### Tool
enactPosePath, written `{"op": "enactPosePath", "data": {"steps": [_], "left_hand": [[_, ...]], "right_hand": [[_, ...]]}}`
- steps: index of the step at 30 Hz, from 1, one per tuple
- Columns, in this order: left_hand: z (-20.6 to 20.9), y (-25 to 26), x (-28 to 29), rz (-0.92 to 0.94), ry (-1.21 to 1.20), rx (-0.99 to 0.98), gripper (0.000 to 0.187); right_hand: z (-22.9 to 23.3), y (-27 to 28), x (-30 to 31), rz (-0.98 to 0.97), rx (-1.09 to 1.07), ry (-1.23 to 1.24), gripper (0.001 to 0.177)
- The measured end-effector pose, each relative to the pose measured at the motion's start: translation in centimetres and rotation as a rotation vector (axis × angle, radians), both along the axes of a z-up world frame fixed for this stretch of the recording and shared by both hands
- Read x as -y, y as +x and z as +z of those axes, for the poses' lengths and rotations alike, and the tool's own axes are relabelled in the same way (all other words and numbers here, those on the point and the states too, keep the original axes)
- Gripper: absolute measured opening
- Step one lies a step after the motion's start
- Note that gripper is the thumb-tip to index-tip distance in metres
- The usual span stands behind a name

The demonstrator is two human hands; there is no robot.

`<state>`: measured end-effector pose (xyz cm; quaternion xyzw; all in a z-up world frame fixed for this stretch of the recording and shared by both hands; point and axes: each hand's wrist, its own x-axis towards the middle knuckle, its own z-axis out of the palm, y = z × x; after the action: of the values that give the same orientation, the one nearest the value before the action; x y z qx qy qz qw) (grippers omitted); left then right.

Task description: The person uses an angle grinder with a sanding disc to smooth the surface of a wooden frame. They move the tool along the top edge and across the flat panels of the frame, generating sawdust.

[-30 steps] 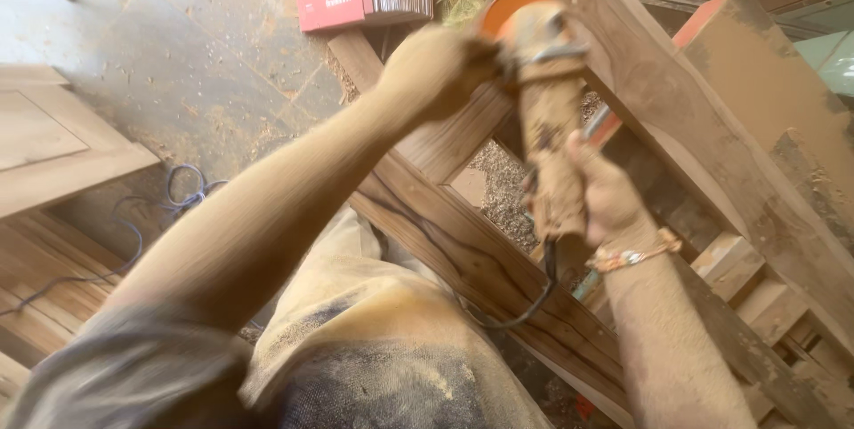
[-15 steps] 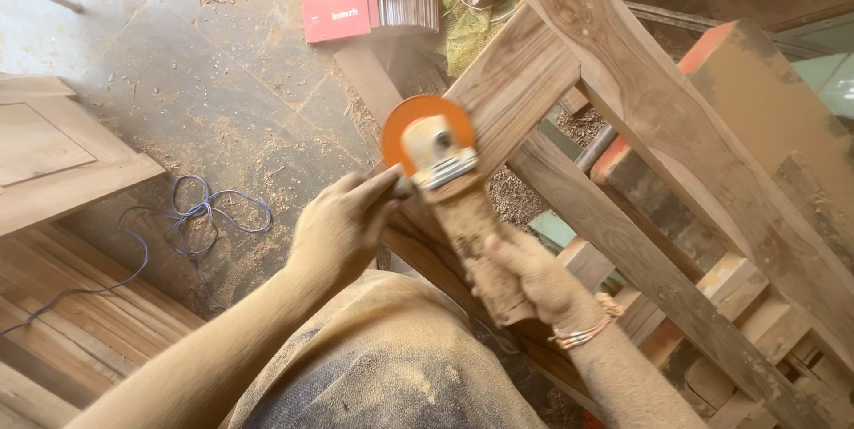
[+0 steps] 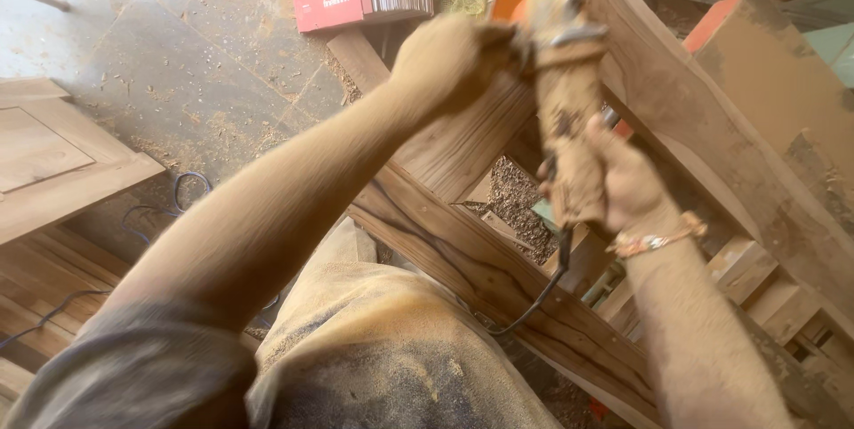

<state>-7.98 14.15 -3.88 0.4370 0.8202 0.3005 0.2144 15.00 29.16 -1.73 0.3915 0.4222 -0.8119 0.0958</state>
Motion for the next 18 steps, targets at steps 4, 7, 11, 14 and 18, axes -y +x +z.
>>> {"op": "enactPosePath", "data": {"steps": [4, 7, 11, 14, 18], "left_hand": [[-0.7, -1.8, -5.0, -0.010, 0.016, -0.059, 0.034], [-0.9, -1.6, -5.5, 0.052, 0.032, 0.000, 0.033], [1.2, 0.0, -1.7, -0.031, -0.054, 0.011, 0.028], [3.2, 2.9, 4.2, 0.035, -0.239, 0.142, 0.032], [4.8, 7.2, 11.4, 0.164, -0.097, 0.064, 0.033]], "right_hand": [[0.8, -1.2, -2.5, -0.017, -0.034, 0.080, 0.067], [1.0, -1.1, -2.8, -0.031, -0.029, 0.077, 0.067], [0.3, 0.3, -1.2, 0.007, 0.011, 0.033, 0.063], [-0.8, 2.7, 1.4, 0.047, 0.007, -0.089, 0.057], [-1.5, 5.0, 6.2, 0.212, -0.002, -0.114, 0.056]]}}
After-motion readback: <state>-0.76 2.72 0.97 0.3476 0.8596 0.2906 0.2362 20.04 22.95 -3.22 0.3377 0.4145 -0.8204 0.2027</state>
